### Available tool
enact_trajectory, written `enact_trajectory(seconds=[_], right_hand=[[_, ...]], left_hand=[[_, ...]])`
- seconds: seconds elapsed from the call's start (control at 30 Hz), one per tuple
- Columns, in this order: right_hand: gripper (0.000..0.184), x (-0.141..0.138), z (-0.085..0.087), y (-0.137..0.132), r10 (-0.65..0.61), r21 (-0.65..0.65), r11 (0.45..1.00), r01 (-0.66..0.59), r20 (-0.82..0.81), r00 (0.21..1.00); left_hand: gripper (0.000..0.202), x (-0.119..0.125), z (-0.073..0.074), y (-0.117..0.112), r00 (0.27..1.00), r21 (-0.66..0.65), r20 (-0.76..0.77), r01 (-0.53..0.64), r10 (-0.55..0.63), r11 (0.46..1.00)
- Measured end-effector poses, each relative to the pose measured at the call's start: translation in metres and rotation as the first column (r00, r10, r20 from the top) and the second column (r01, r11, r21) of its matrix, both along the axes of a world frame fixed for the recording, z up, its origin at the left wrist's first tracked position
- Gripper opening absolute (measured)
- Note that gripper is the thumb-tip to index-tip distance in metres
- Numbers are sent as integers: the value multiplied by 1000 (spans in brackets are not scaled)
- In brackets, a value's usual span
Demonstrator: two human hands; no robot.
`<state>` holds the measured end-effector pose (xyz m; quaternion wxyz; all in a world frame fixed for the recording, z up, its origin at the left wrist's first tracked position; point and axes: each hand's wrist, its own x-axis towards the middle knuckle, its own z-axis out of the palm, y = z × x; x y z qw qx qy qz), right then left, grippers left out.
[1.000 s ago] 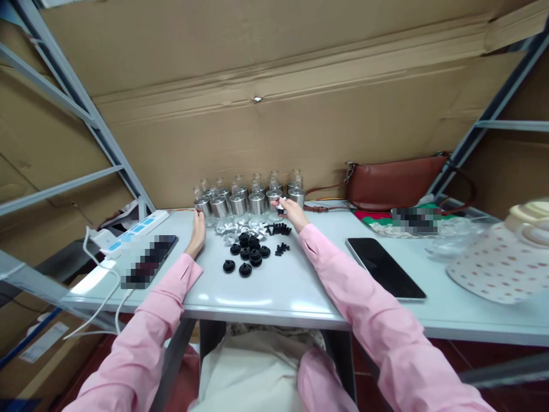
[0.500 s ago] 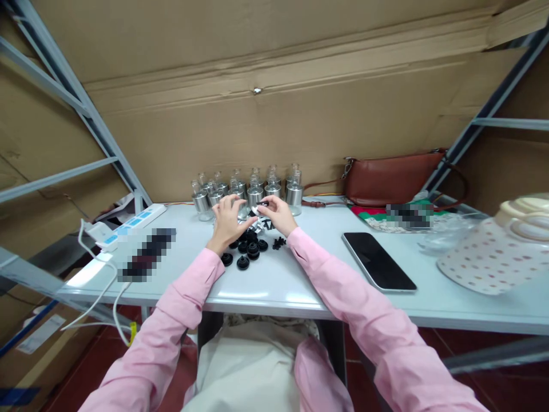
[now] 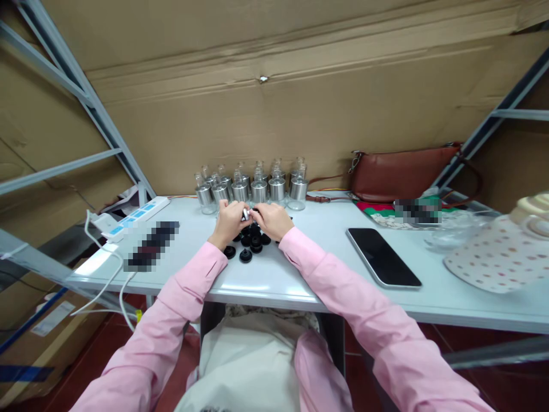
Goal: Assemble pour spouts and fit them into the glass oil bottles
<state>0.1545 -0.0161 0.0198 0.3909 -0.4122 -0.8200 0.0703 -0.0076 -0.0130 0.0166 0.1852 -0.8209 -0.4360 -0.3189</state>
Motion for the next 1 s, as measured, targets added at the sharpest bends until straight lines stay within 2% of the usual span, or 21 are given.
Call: enact_trajectory(seconds=[0.1, 0.17, 0.27, 0.37, 0.5, 0.6, 0.7, 0.87, 1.0], right_hand=[[45, -2, 4, -2, -57, -80, 996, 48, -122, 991], [45, 0, 8, -1, -56, -142, 989, 30, -184, 981], [29, 11, 12, 9, 6, -201, 978, -50, -217, 976], [20, 35, 11, 28, -37, -218, 976, -20, -252, 967], [13, 70, 4, 49, -146, -279, 953, 117, -85, 986], [25, 85, 1, 55, -185, -379, 910, 170, -5, 983], [30, 89, -3, 56, -165, -462, 870, 171, 55, 985], [13, 91, -13, 62, -139, -488, 850, 198, 155, 978], [9, 93, -19, 65, -133, -511, 835, 202, 168, 977]], left_hand=[[12, 2, 0, -2, 999, -3, 7, 32, -32, 999], [13, 3, 1, -2, 999, 1, 36, 40, -40, 999], [17, 0, 1, -1, 992, 7, 125, 14, -15, 1000], [20, -8, 1, 2, 972, -6, 229, -50, 50, 999], [21, -18, -1, 6, 941, -14, 313, -133, 130, 991], [21, -19, -4, 8, 939, -24, 318, -126, 128, 992], [20, -18, -6, 9, 946, -39, 304, -103, 110, 994], [21, -18, -6, 10, 944, -57, 307, -105, 118, 993], [21, -18, -6, 9, 948, -80, 294, -104, 123, 991]])
